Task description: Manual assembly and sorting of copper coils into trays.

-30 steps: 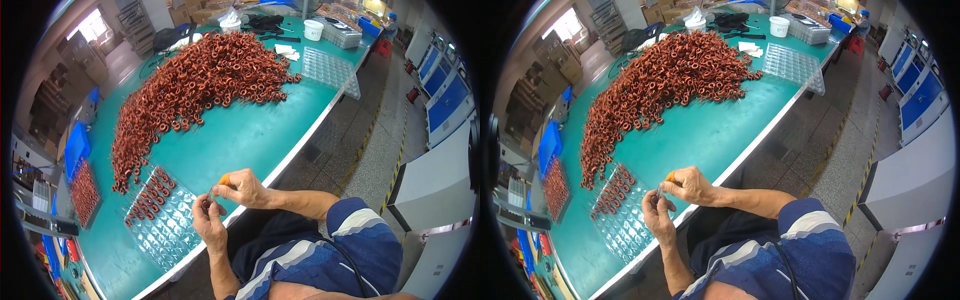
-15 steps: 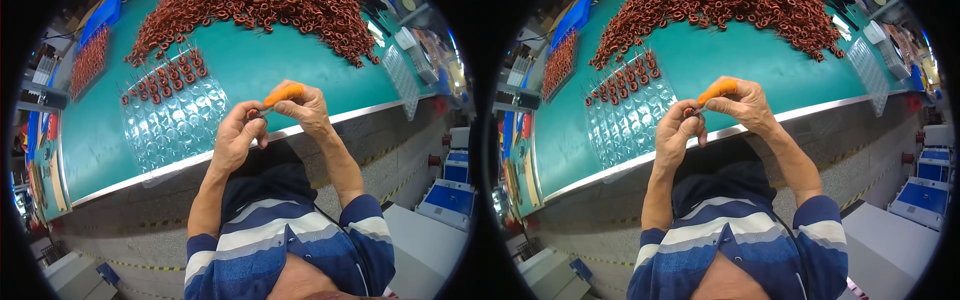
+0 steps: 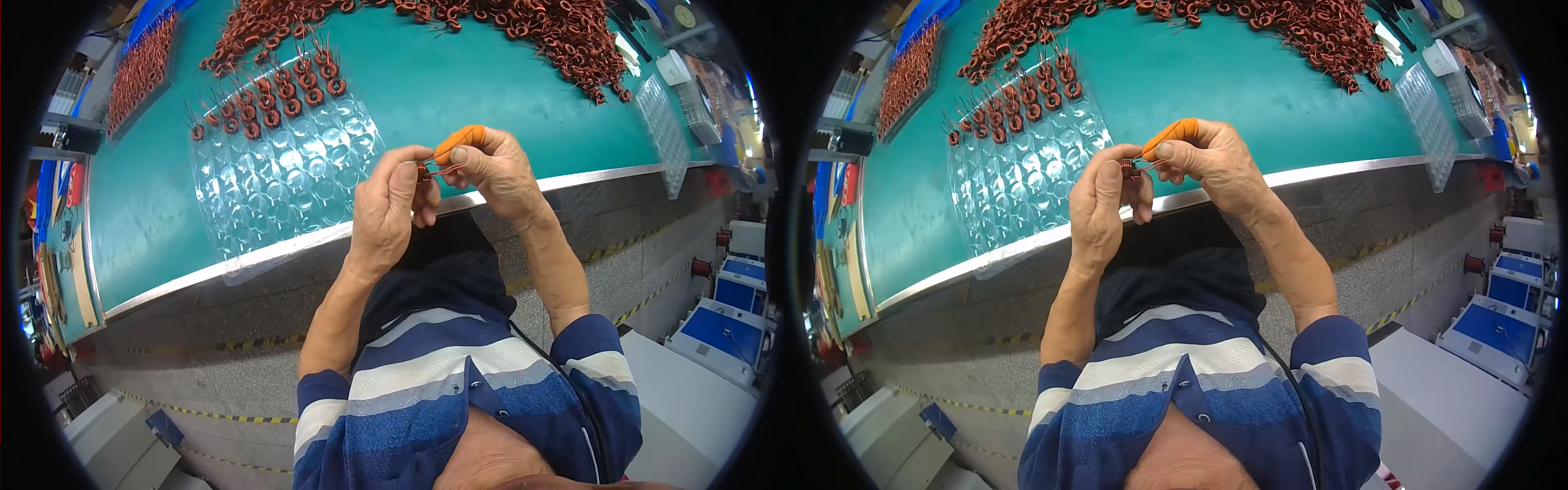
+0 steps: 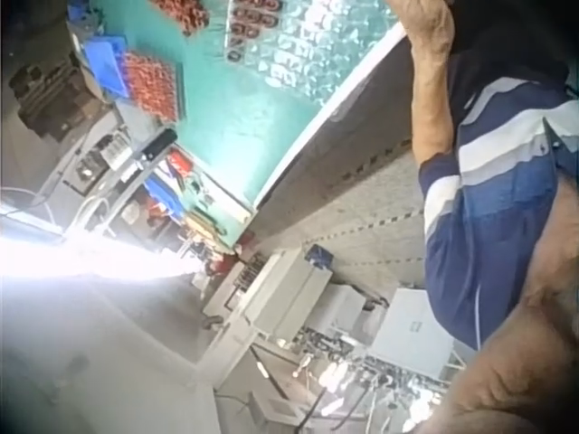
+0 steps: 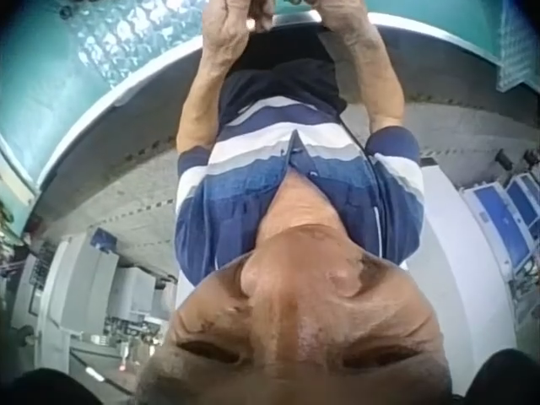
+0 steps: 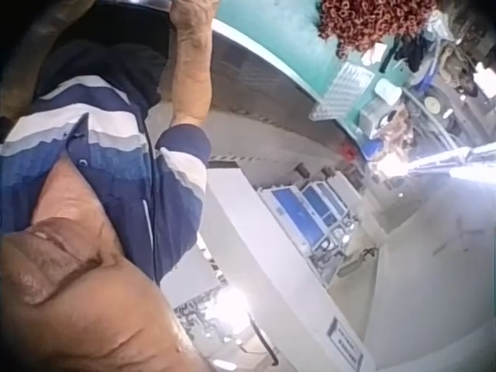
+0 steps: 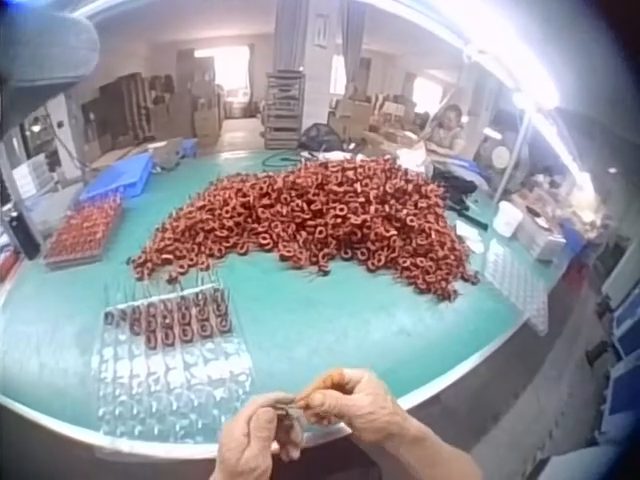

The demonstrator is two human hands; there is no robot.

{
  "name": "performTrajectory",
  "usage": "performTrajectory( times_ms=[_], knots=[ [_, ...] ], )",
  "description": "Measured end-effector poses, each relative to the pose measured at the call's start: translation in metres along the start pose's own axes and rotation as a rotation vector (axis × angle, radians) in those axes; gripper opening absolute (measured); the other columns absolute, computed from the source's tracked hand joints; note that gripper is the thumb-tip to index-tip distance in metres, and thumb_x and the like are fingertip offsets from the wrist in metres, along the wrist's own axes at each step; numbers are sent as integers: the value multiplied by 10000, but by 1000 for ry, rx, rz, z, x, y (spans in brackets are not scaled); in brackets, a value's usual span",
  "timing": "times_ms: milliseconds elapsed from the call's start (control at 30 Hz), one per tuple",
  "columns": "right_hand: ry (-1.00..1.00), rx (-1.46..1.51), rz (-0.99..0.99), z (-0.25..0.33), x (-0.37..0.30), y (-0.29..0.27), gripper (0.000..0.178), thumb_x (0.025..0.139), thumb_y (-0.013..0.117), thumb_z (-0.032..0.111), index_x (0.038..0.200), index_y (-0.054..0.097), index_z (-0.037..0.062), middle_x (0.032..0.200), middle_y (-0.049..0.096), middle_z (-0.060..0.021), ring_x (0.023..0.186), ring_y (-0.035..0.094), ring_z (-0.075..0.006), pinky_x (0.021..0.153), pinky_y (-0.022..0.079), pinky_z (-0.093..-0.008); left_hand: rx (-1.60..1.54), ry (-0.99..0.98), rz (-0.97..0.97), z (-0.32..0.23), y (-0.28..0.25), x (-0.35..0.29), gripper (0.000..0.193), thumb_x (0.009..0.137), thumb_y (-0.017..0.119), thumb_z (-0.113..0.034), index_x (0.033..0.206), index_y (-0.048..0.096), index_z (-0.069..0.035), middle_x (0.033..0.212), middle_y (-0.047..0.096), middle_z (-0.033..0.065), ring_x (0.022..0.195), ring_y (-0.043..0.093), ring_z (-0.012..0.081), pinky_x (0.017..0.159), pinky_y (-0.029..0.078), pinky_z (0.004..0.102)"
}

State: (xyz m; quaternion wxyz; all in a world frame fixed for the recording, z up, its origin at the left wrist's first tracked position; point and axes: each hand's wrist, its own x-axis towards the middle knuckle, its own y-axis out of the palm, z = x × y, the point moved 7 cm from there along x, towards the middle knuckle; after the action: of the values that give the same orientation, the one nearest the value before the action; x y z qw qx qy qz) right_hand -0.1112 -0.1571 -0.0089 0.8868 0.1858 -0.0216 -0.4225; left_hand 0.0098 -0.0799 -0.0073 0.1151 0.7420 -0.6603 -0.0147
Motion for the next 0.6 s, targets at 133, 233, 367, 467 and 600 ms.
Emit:
performTrajectory(
  times_ms=[133,233,367,467,600],
  knots=[
    [-145,-182,-119,1,-6,-6,226,869,704,215,925,659,1,821,656,-48,687,563,-90,632,464,-230,-71,-75,55,3,8,-2,332,1017,460,-253,1199,504,20,722,608,42,597,588,102,525,460,221],
    [-154,-206,-214,-6,-10,-7,207,863,714,205,898,672,5,799,662,-40,678,575,-92,618,469,-222,-9,-97,52,12,10,-2,282,1001,489,-192,1186,508,20,727,617,45,597,585,101,525,461,222],
    [-427,-594,-373,19,-25,7,201,842,742,184,890,679,-1,759,675,-38,686,618,-94,623,487,-223,-89,-23,-51,10,14,-4,243,998,492,-183,1134,519,16,686,583,32,563,539,86,509,440,223],
    [-566,-505,-375,21,-29,8,181,835,745,138,933,676,2,763,683,-42,706,633,-93,639,501,-227,-81,57,-114,-1,17,-6,207,992,499,-172,1095,524,6,649,541,16,539,505,78,495,423,224],
    [-344,-44,-276,8,-17,7,191,854,724,132,992,682,7,799,679,-37,732,615,-77,642,497,-212,-119,-27,20,6,15,-6,241,1005,474,-180,1161,495,3,699,531,58,560,502,110,508,425,224]
  ],
)
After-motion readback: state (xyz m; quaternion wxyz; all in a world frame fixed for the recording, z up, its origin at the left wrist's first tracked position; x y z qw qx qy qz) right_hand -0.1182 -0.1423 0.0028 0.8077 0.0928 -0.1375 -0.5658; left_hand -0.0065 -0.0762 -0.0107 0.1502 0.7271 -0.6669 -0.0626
